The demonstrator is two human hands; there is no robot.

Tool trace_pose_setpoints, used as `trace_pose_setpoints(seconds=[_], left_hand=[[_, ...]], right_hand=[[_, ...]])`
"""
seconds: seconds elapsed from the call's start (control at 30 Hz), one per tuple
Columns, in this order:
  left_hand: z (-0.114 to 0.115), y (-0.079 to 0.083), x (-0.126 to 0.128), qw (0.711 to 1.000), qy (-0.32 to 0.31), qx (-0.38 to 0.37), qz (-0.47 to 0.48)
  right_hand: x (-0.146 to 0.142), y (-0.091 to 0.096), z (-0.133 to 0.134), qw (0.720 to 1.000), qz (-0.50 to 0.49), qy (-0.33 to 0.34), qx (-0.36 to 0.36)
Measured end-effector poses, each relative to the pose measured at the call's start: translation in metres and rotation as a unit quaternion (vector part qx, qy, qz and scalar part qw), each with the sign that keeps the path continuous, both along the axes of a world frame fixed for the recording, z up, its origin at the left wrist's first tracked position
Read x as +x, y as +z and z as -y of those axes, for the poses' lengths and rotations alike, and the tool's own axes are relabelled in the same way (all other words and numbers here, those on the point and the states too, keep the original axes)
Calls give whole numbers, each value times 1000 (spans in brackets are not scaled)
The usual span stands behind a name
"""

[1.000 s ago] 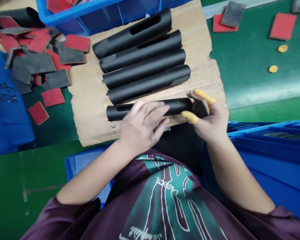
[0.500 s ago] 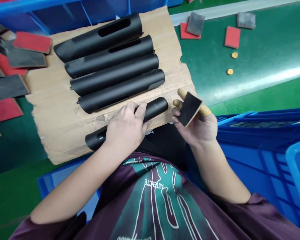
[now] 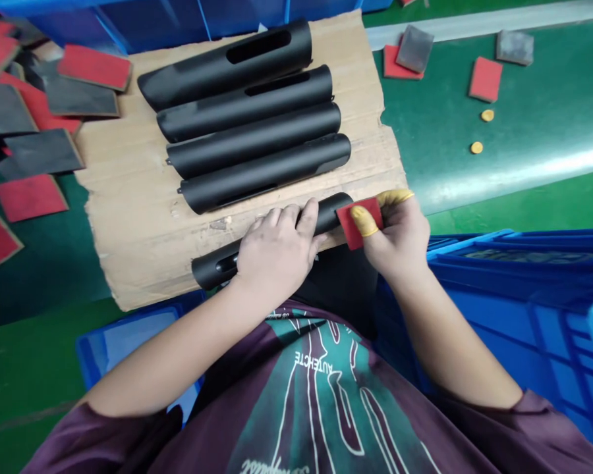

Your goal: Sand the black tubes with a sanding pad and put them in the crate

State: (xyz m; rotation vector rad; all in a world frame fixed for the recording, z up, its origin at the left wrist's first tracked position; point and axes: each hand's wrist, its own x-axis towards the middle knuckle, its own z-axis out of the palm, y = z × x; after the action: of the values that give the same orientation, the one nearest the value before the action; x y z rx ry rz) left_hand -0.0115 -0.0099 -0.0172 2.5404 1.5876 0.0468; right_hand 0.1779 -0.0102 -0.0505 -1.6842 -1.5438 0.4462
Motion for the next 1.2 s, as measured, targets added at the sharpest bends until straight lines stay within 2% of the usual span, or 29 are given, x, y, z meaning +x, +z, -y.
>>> trace_pose_setpoints(seconds=[0.2, 0.37, 0.5, 0.63, 0.73, 0.9, 1.0, 1.2], left_hand=[[-3, 3, 2, 1000, -4, -14, 25], [-5, 3, 1, 999, -9, -26, 33], [-6, 3, 1, 999, -5, -34, 40], [-7, 4, 0, 999, -6, -38, 39], [-7, 4, 1, 998, -6, -41, 43], [-8, 4, 1, 998, -1, -45, 52], [-9, 5, 0, 997, -6, -49, 54], [-8, 5, 0, 998, 1, -45, 51]], right_hand=[[-3, 0, -6, 996, 70, 29, -36], [-10, 4, 2, 995, 97, 16, -8], [-9, 12, 1, 990, 131, 17, -45], [-2, 18, -10, 990, 102, 60, -74], [-2, 18, -14, 991, 97, 66, -66], [-10, 15, -6, 993, 115, 33, -22], [-12, 13, -10, 991, 131, 27, -10], [-15, 17, -13, 986, 164, 25, -14]])
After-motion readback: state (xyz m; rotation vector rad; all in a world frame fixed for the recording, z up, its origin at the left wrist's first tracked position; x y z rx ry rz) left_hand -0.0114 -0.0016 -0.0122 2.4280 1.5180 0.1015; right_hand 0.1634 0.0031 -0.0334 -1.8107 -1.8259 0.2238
